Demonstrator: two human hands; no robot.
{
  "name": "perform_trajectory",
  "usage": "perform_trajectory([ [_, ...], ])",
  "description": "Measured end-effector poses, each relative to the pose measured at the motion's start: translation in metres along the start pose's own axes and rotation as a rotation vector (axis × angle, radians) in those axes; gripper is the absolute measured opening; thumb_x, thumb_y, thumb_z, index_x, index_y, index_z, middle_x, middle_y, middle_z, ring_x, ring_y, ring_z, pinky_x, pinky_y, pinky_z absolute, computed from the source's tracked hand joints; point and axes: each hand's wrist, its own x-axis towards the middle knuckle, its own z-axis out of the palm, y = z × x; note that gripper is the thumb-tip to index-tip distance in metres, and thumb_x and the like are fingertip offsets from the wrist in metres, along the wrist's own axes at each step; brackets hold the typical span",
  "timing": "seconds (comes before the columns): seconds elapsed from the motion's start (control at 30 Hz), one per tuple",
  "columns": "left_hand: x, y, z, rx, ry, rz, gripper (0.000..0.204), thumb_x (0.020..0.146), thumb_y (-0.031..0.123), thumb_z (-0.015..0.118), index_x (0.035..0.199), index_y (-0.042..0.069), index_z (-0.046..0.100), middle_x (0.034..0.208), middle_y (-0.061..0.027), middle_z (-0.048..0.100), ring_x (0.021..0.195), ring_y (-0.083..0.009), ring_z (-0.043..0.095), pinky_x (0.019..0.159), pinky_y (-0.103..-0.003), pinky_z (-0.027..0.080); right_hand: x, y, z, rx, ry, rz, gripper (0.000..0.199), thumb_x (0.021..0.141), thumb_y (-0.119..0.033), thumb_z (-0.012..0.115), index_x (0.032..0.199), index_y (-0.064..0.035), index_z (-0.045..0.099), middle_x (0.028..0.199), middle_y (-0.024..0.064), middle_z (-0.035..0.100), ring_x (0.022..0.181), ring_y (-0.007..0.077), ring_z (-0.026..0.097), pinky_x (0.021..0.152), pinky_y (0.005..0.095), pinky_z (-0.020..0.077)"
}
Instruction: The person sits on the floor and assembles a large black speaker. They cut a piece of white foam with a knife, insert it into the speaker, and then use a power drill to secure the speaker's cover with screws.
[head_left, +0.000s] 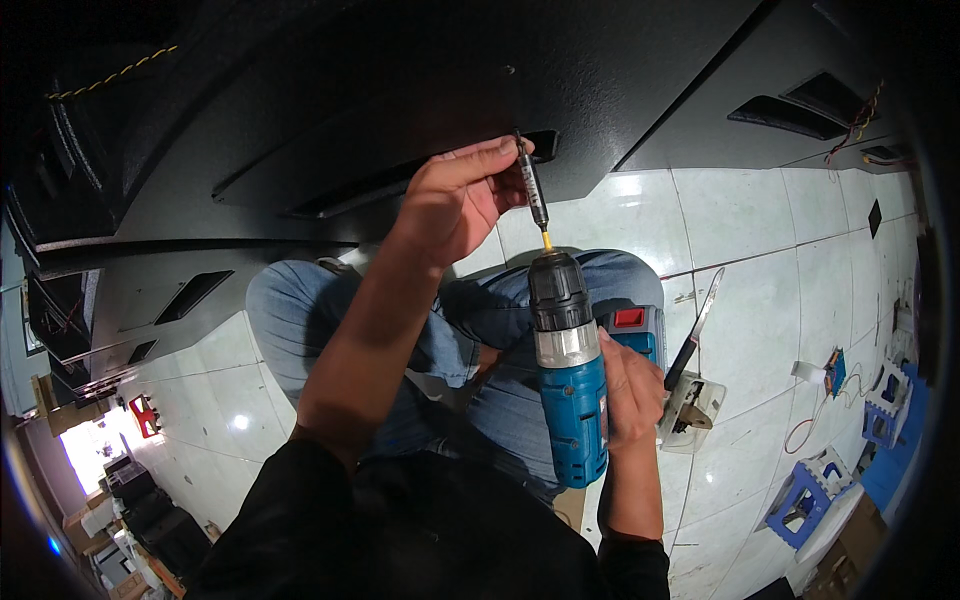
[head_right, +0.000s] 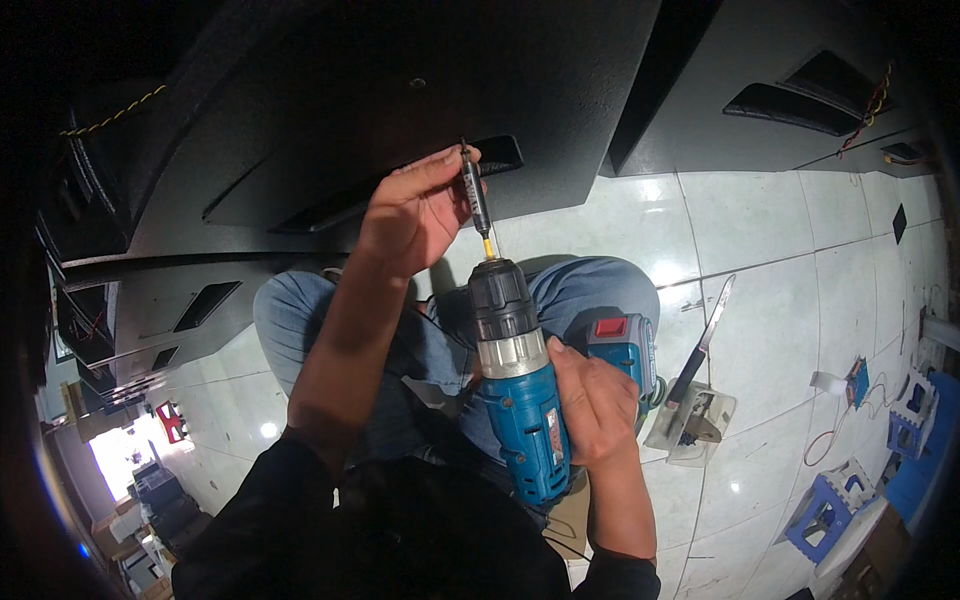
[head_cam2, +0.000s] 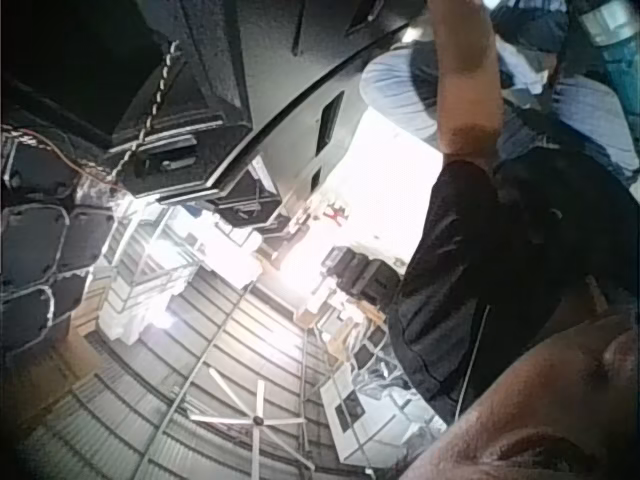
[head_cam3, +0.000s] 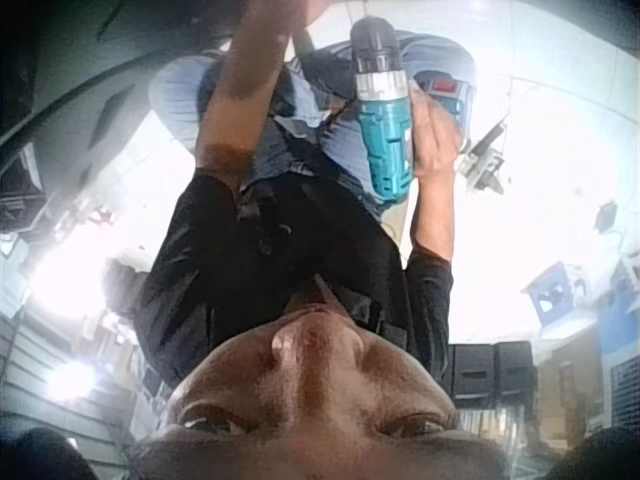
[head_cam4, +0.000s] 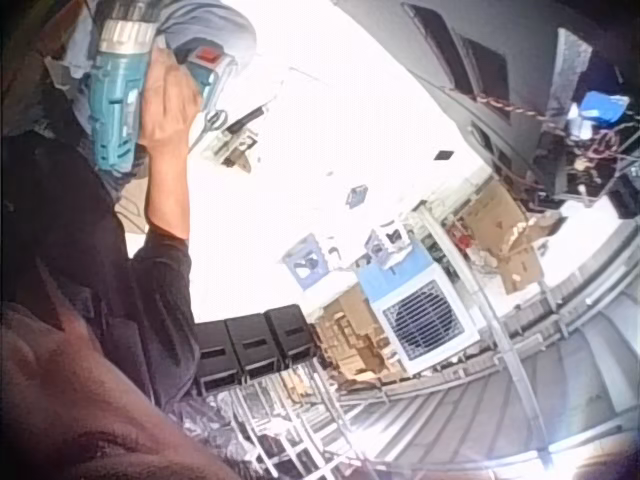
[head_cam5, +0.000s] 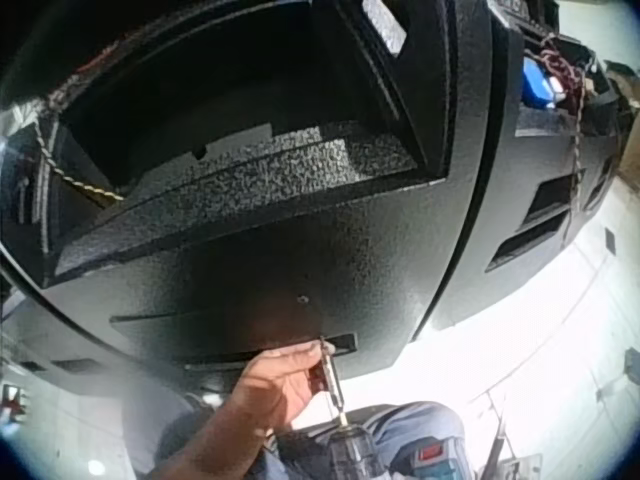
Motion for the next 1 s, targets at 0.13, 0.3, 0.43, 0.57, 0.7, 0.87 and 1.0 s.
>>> perform_trajectory([
  [0.13, 0.001, 0.000, -0.004, -0.034, -0.021, -0.001, 0.020, 0.101, 0.014, 0.061, 0.112, 0.000, 0.071, 0.100, -0.0077, 0.072, 0.092, -0.0183, 0.068, 0.086, -0.033, 0.054, 0.001, 0.000, 0.002, 0.003, 0.004, -0.001, 0.048, 0.080, -0.010, 0.071, 0.120, 0.0151, 0.064, 0.099, 0.0262, 0.073, 0.076, 0.0312, 0.073, 0.066, 0.0339, 0.0580],
  [0.3, 0.002, -0.001, -0.004, -0.046, -0.022, -0.004, 0.021, 0.101, 0.014, 0.061, 0.113, 0.000, 0.071, 0.100, -0.0080, 0.072, 0.093, -0.0177, 0.069, 0.088, -0.033, 0.055, 0.004, 0.001, 0.002, 0.006, 0.024, -0.026, 0.048, 0.080, -0.010, 0.071, 0.120, 0.0154, 0.064, 0.098, 0.0265, 0.073, 0.074, 0.0308, 0.073, 0.065, 0.0333, 0.0573],
  [0.43, 0.003, -0.002, -0.004, -0.045, -0.018, 0.002, 0.022, 0.101, 0.016, 0.062, 0.113, -0.001, 0.070, 0.098, -0.0077, 0.072, 0.089, -0.0172, 0.068, 0.085, -0.032, 0.055, 0.003, 0.004, 0.005, 0.017, 0.031, -0.028, 0.047, 0.080, -0.011, 0.071, 0.119, 0.0151, 0.064, 0.098, 0.0264, 0.073, 0.074, 0.0307, 0.072, 0.065, 0.0334, 0.0570],
  [0.57, 0.003, -0.002, -0.009, -0.006, -0.060, 0.002, 0.021, 0.101, 0.016, 0.062, 0.111, 0.000, 0.070, 0.095, -0.0070, 0.070, 0.086, -0.0169, 0.065, 0.081, -0.031, 0.052, 0.007, 0.000, 0.003, 0.034, 0.015, 0.004, 0.044, 0.079, -0.007, 0.072, 0.117, 0.0144, 0.065, 0.099, 0.0252, 0.073, 0.074, 0.0316, 0.072, 0.067, 0.0344, 0.0572],
  [0.7, -0.006, -0.012, -0.009, 0.102, 0.127, 0.086, 0.017, 0.100, 0.016, 0.062, 0.109, 0.002, 0.065, 0.096, -0.0075, 0.066, 0.088, -0.0168, 0.062, 0.082, -0.032, 0.049, 0.005, -0.002, 0.003, 0.028, -0.028, 0.075, 0.043, 0.076, -0.002, 0.073, 0.116, 0.0108, 0.066, 0.098, 0.0233, 0.073, 0.078, 0.0325, 0.073, 0.071, 0.0367, 0.0572],
  [0.87, -0.051, -0.053, -0.042, 0.106, 0.377, 0.015, 0.009, 0.099, 0.010, 0.061, 0.102, 0.003, 0.059, 0.094, -0.0084, 0.063, 0.089, -0.0185, 0.063, 0.081, -0.032, 0.051, -0.001, -0.002, 0.008, -0.036, -0.036, 0.037, 0.048, 0.070, -0.003, 0.072, 0.116, 0.0113, 0.065, 0.095, 0.0221, 0.073, 0.073, 0.0310, 0.070, 0.067, 0.0364, 0.0559],
  [1.0, -0.094, -0.098, -0.071, 0.035, 0.381, -0.060, 0.007, 0.099, 0.007, 0.062, 0.103, 0.001, 0.060, 0.092, -0.0088, 0.064, 0.086, -0.0194, 0.065, 0.077, -0.032, 0.055, 0.000, 0.001, 0.015, -0.055, 0.008, -0.033, 0.046, 0.072, 0.000, 0.069, 0.115, 0.0150, 0.063, 0.093, 0.0244, 0.072, 0.067, 0.0301, 0.069, 0.062, 0.0346, 0.0556],
])
